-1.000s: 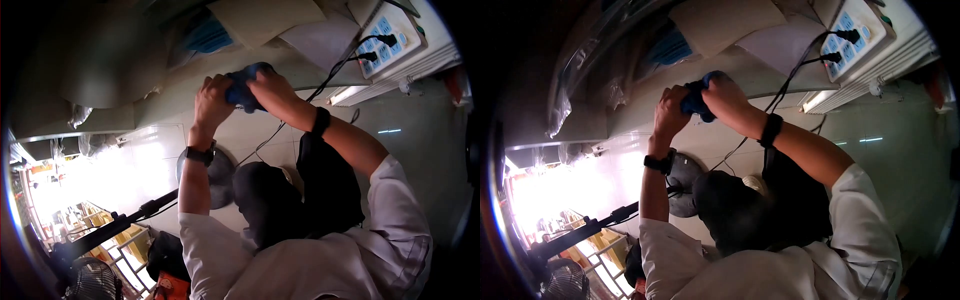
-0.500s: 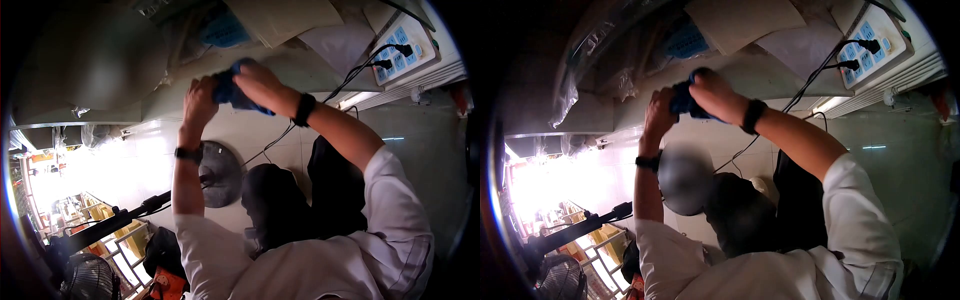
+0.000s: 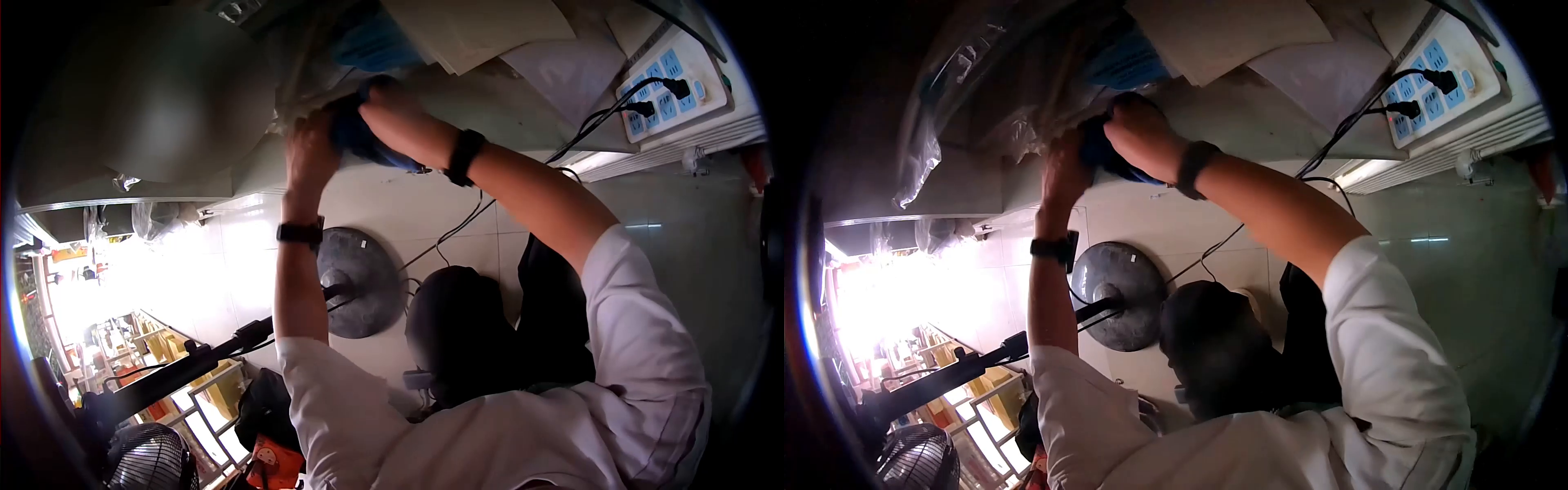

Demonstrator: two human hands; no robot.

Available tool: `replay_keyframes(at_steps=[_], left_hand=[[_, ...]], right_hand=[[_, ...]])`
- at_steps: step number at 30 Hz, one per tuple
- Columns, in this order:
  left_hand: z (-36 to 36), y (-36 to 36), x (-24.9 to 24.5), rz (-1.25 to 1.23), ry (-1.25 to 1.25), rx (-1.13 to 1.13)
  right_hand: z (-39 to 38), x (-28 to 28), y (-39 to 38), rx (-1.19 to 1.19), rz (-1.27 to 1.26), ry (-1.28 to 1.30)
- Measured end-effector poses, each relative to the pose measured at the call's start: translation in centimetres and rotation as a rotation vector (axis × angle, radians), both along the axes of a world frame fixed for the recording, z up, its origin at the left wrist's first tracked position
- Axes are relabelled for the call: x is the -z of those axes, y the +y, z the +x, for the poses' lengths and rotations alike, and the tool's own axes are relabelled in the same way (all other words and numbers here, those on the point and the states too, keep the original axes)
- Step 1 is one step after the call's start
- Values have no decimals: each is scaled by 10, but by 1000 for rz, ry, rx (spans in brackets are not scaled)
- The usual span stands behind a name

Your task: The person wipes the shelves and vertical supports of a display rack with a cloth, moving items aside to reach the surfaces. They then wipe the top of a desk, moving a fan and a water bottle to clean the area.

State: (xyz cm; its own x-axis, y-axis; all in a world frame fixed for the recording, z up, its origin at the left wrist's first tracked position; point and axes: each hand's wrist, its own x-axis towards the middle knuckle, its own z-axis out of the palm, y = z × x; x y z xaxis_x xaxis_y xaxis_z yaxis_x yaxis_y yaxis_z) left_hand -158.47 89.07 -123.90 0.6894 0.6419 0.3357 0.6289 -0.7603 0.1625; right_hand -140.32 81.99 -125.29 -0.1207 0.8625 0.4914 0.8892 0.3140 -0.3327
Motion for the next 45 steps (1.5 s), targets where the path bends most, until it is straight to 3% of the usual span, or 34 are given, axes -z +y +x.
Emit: replay_keyframes(at_steps=[2, 4, 11, 15, 17, 18, 20, 22, 24, 26, 27, 30, 32, 35, 38, 41, 45], left_hand=[[-12, -32, -6, -23, 6, 1], [-23, -49, -9, -37, -12, -26], [-82, -13, 0, -17, 59, -239], [-102, 13, -11, -120, 143, -436], [-95, 20, -26, -234, 138, -556], [-110, 37, -11, -147, 159, -544], [-152, 76, 29, 25, 200, -521], [-133, 67, 10, -58, 230, -577], [-116, 49, -9, -205, 226, -590], [-112, 35, -21, -394, 182, -544], [-116, 34, -17, -378, 115, -489], [-122, 35, -11, -358, 27, -432], [-122, 40, -15, -380, 101, -546], [-135, 57, -14, -356, 163, -616], [-152, 80, -7, -360, 190, -609], [-178, 110, 21, -150, 226, -512], [-171, 120, 21, -109, 417, -557]], right_hand=[[3, 8, -9, -59, 4, -77], [-6, 3, -20, -161, -85, 3], [-70, 3, 14, -243, -12, 127], [-125, 24, 57, -127, 61, 20], [-137, 25, 70, -151, -101, 87], [-143, 22, 75, -163, -182, 121], [-159, 38, 91, -66, -113, 250], [-168, 55, 107, 12, -14, 348], [-153, 50, 82, -87, 8, 269], [-124, 39, 61, -224, 15, 26], [-109, 34, 54, -313, 9, -176], [-115, 49, 61, -343, 98, -225], [-135, 52, 69, -311, -9, 2], [-144, 13, 81, -351, -484, 154], [-172, 32, 102, -234, -301, 194], [-186, 33, 109, -144, -169, 258], [-177, 16, 125, -293, -504, 299]])
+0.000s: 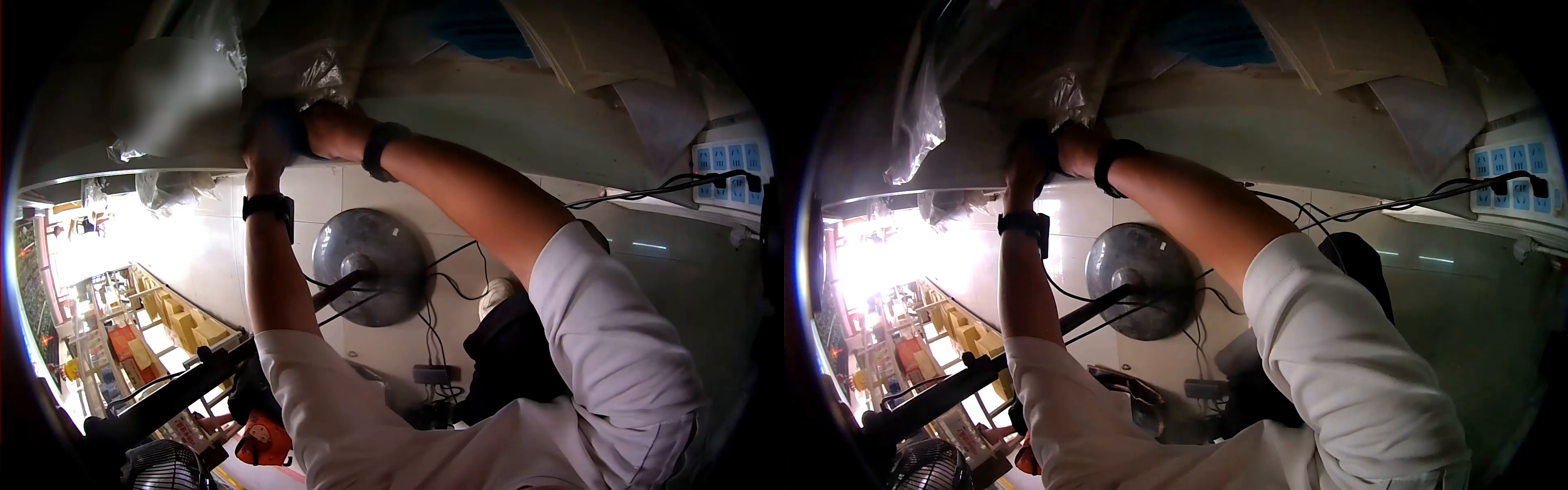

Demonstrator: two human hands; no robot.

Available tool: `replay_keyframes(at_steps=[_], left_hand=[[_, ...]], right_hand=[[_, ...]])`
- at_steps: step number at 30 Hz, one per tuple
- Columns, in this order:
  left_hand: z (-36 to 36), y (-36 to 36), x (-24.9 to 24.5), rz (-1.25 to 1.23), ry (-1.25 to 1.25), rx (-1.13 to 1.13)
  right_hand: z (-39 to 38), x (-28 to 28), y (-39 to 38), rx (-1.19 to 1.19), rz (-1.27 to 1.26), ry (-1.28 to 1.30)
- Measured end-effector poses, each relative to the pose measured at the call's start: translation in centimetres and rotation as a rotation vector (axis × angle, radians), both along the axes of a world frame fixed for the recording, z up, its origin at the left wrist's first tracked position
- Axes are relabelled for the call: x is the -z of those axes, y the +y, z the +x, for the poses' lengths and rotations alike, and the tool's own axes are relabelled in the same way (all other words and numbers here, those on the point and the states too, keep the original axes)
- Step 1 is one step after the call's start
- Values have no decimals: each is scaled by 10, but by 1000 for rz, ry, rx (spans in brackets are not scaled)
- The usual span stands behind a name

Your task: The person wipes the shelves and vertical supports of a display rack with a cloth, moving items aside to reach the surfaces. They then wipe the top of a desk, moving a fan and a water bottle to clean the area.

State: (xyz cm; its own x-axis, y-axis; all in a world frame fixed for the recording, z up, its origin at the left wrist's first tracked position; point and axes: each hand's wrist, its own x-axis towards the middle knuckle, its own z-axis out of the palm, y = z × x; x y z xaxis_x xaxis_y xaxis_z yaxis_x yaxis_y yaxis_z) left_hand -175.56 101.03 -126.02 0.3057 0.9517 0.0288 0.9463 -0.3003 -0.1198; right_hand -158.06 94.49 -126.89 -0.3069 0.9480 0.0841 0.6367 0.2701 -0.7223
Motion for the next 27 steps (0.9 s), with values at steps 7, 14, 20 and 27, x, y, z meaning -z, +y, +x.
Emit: replay_keyframes(at_steps=[7, 14, 20, 27], left_hand=[[30, -38, -31, -147, -1, -114], [58, -86, -27, 8, -153, 40], [51, -48, -19, -7, -157, -70], [97, -109, -38, -17, -205, -29]], right_hand=[[23, 4, -43, 89, 345, 97], [73, 20, -70, -150, 488, -287], [40, 17, -32, 67, 200, -105], [101, -8, -97, -3, 380, -272]])
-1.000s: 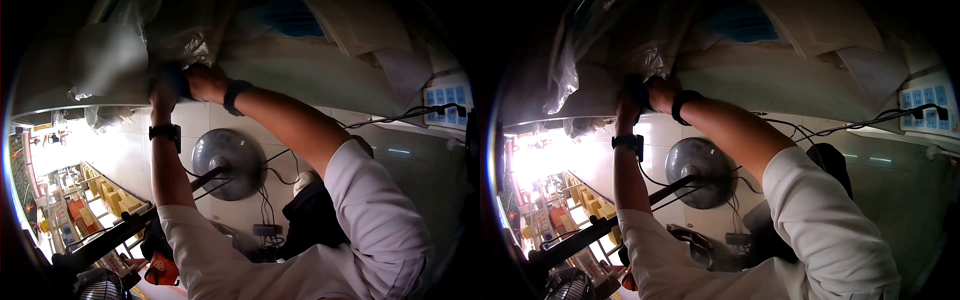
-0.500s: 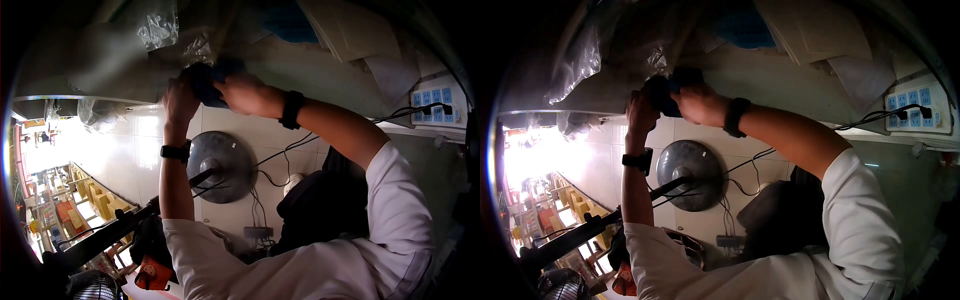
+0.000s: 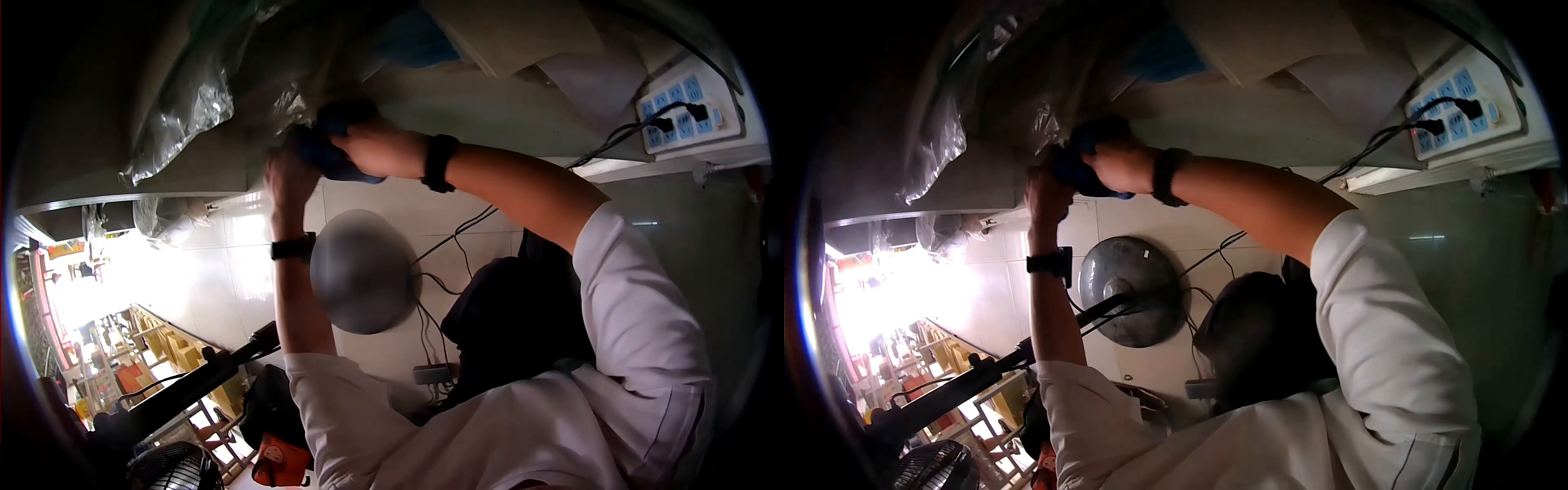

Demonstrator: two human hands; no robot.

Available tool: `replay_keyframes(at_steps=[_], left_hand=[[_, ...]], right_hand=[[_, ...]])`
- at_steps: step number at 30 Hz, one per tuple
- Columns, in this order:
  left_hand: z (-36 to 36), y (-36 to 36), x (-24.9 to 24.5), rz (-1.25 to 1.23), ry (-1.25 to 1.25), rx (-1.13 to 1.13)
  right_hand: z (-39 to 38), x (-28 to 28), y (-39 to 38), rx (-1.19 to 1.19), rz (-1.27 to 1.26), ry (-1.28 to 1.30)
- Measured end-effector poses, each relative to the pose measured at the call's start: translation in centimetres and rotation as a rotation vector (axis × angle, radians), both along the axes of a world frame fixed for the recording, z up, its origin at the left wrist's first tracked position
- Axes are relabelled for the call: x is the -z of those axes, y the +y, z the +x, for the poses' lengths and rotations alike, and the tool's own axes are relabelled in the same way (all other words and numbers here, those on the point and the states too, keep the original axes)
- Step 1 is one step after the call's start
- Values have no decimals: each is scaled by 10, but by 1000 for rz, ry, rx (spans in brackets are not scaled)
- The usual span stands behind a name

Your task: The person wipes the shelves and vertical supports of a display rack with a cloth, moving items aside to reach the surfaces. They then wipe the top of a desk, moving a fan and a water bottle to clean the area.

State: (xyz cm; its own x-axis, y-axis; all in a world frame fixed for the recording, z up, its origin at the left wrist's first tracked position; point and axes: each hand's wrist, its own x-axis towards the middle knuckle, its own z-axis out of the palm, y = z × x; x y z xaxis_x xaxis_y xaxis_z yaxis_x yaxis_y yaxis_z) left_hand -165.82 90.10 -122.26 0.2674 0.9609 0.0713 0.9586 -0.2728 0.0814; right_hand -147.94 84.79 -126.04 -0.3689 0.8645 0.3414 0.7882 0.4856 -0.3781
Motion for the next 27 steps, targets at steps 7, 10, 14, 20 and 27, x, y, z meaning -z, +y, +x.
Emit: replay_keyframes(at_steps=[7, 10, 14, 20, 27], left_hand=[[89, -43, 13, 178, -109, 298], [131, -68, 7, 167, -169, 410], [142, -89, 11, 165, -307, 610], [100, -82, 13, 115, -376, 619], [151, -58, 8, 139, -209, 349]], right_hand=[[83, 31, -54, 120, 63, -190], [116, -9, -97, 221, 26, -97], [119, -19, -136, 396, -43, -211], [105, -12, -126, 232, -31, -124], [131, -3, -83, 319, 150, 183]])
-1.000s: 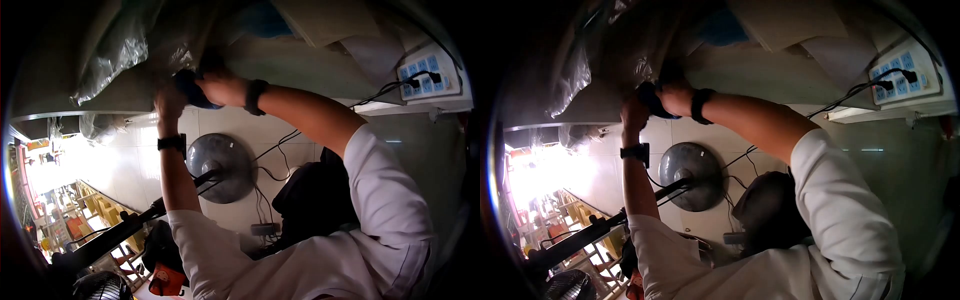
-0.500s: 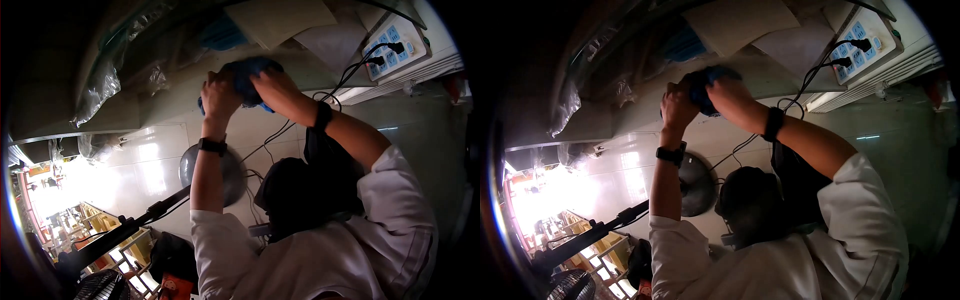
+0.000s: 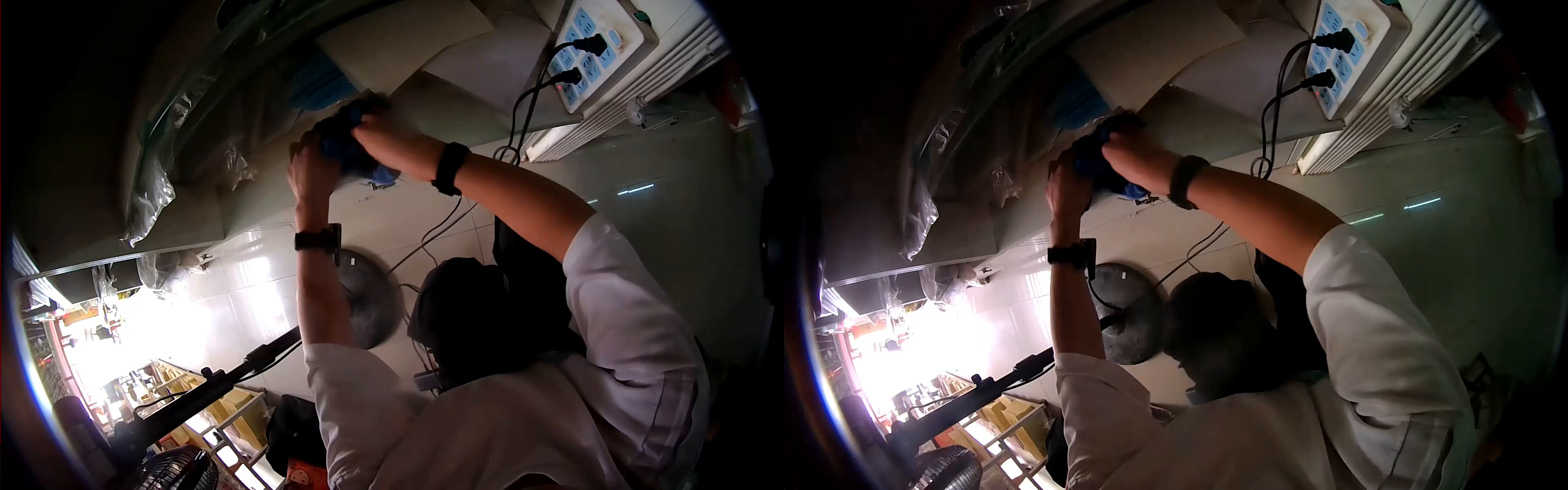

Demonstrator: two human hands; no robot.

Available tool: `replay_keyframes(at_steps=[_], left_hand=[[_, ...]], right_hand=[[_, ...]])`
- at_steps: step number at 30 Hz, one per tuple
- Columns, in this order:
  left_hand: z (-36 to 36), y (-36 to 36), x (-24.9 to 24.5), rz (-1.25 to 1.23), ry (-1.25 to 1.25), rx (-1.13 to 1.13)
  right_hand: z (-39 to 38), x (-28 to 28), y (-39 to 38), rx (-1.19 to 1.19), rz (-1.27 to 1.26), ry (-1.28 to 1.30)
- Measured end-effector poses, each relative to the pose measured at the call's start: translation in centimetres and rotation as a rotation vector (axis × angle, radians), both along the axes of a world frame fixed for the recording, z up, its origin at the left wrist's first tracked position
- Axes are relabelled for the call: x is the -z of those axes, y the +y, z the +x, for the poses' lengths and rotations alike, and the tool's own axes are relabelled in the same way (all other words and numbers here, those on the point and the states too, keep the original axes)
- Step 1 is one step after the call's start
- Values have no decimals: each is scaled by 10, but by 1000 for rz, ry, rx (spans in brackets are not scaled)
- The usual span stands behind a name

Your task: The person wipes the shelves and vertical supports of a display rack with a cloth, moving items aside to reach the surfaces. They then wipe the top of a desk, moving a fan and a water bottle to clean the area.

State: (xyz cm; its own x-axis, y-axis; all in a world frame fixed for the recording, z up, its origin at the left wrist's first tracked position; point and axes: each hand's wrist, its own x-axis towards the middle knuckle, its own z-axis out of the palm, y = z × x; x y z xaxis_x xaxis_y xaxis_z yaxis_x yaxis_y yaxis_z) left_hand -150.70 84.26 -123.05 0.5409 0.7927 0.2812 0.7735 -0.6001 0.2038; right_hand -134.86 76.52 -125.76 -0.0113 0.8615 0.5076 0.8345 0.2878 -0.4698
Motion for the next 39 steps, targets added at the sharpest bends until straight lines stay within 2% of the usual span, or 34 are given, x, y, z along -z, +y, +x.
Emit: replay_keyframes(at_steps=[3, 4, 7, 8, 10, 13, 16, 19, 23, 26, 29, 32, 35, 39], left_hand=[[31, -17, -2, -44, 22, -12], [37, -32, -7, -3, -33, 105], [37, -61, -10, -63, 26, 210], [33, -66, -5, -11, -58, 311], [31, -70, -3, -56, -24, 331], [43, -65, -1, -61, -22, 369], [78, -72, -3, 2, -59, 366], [112, -76, 2, 59, -82, 414], [111, -82, -6, 5, -75, 451], [89, -86, -8, -35, -20, 438], [85, -89, -4, -19, -39, 416], [101, -88, -10, -105, 17, 352], [121, -82, -6, -90, -5, 377], [142, -80, 1, 75, -107, 464]], right_hand=[[21, -9, -30, 84, -94, -217], [23, -2, -40, 128, -96, -283], [28, -17, -85, 131, -265, -306], [32, -17, -95, 116, -235, -257], [37, -14, -111, 95, -178, -154], [47, -9, -113, 107, -233, -162], [62, -7, -114, 225, -320, -113], [72, -11, -129, 345, -262, -182], [63, -21, -130, 415, -324, -185], [59, -8, -127, 340, -304, -243], [64, -7, -126, 258, -230, -69], [63, 0, -121, 371, -204, -47], [58, -1, -121, 521, -202, -104], [67, 6, -120, 599, -178, -105]])
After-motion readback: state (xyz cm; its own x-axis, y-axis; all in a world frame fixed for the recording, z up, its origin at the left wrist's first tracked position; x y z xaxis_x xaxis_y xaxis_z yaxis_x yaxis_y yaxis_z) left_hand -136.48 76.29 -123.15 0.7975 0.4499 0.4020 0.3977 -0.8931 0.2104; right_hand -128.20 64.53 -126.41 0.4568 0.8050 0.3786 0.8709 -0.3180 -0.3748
